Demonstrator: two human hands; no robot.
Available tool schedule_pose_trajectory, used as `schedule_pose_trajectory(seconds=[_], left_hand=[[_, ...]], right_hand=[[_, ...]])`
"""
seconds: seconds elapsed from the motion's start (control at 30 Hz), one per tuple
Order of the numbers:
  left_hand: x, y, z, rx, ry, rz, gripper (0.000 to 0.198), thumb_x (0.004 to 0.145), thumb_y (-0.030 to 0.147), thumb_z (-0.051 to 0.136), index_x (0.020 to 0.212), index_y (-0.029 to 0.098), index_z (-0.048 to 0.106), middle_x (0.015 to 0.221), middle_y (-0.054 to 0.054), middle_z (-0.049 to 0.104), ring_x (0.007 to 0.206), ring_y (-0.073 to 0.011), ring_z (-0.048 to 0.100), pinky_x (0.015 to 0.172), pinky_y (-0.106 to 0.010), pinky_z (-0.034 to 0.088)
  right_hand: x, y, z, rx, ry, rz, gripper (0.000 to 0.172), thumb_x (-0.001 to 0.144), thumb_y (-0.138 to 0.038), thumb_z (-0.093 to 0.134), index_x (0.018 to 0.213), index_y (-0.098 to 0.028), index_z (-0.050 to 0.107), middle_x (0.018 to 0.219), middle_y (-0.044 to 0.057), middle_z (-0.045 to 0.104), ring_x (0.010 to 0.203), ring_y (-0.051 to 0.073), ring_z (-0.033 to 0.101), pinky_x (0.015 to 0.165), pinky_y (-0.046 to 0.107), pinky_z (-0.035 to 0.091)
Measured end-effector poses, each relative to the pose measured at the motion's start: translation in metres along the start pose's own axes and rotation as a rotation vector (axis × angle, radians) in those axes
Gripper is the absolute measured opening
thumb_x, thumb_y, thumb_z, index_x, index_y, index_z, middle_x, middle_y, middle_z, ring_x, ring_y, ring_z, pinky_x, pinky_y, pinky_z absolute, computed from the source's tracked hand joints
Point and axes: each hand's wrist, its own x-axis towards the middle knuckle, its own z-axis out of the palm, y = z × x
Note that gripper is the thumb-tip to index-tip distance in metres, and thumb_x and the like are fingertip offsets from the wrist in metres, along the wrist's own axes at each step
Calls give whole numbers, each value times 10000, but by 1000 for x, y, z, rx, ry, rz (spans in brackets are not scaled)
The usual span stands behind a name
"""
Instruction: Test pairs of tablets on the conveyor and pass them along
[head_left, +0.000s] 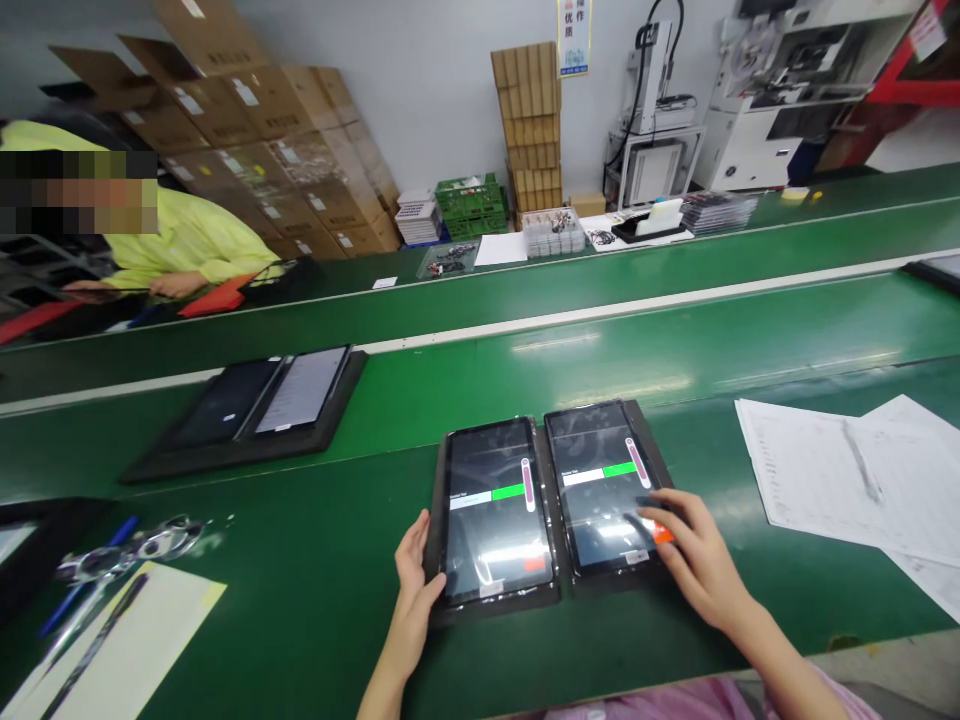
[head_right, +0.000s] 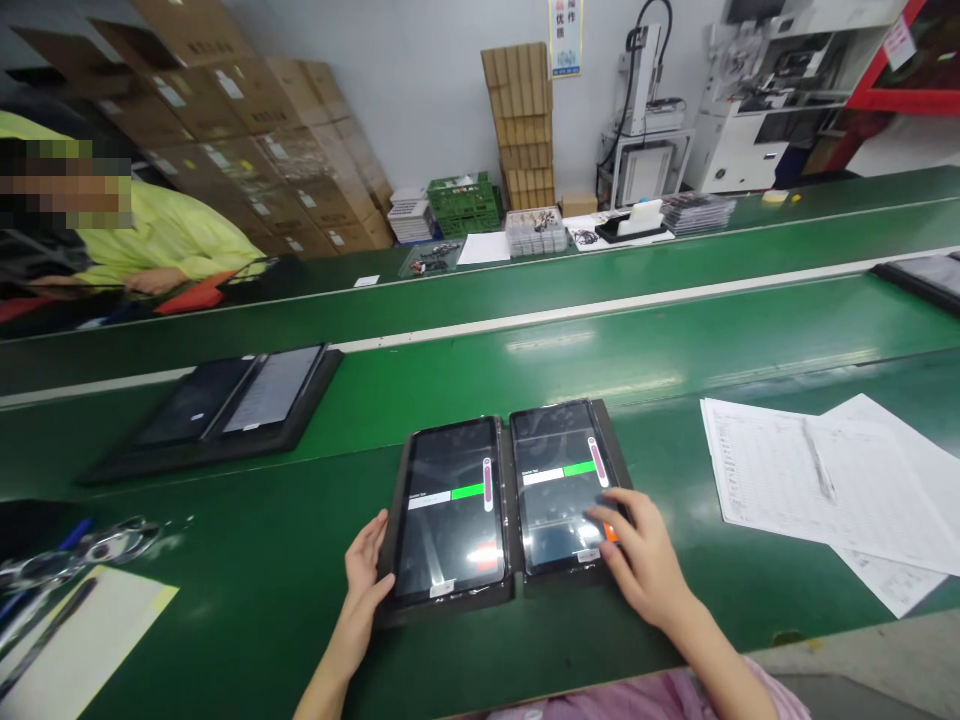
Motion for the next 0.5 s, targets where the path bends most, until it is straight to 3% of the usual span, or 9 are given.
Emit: schedule_pose_trajectory(seconds=[0.13, 0.23, 0.33, 0.5], left_hand=[[-9, 19, 5, 147, 28, -69, 651, 968, 587, 521, 1466, 234, 295, 1594, -143, 266, 1484, -346, 231, 1251, -579, 119], [-11, 24, 10, 174, 86, -45, 611, 986, 588, 472, 1453, 226, 319, 1572, -147, 305, 1467, -351, 269, 1241, -580, 159], [-9, 20, 11, 135, 103, 15, 600, 970, 579, 489, 1432, 223, 349, 1550, -144, 342, 1454, -361, 289, 1237, -572, 179], [-7, 11, 6, 161, 49, 59, 644, 939, 553, 534, 1456, 224, 334, 1550, -139, 335, 1451, -384, 281, 1230, -587, 181]], right_hand=[[4, -23, 13, -25, -41, -315, 226, 989, -133, 428, 1093, -180, 623, 872, 71, 638, 746, 224, 597, 713, 390, 487], [-4, -27, 29, 20, 59, -407, 211, 906, -78, 427, 986, -160, 604, 694, 29, 575, 580, 192, 517, 621, 359, 441], [-13, -28, 43, 18, 112, -430, 258, 872, -109, 423, 1038, -152, 616, 731, 48, 612, 603, 209, 557, 636, 373, 447], [-16, -27, 51, 33, 14, -399, 409, 882, -185, 425, 1264, -149, 569, 926, 82, 710, 748, 246, 653, 740, 394, 457]])
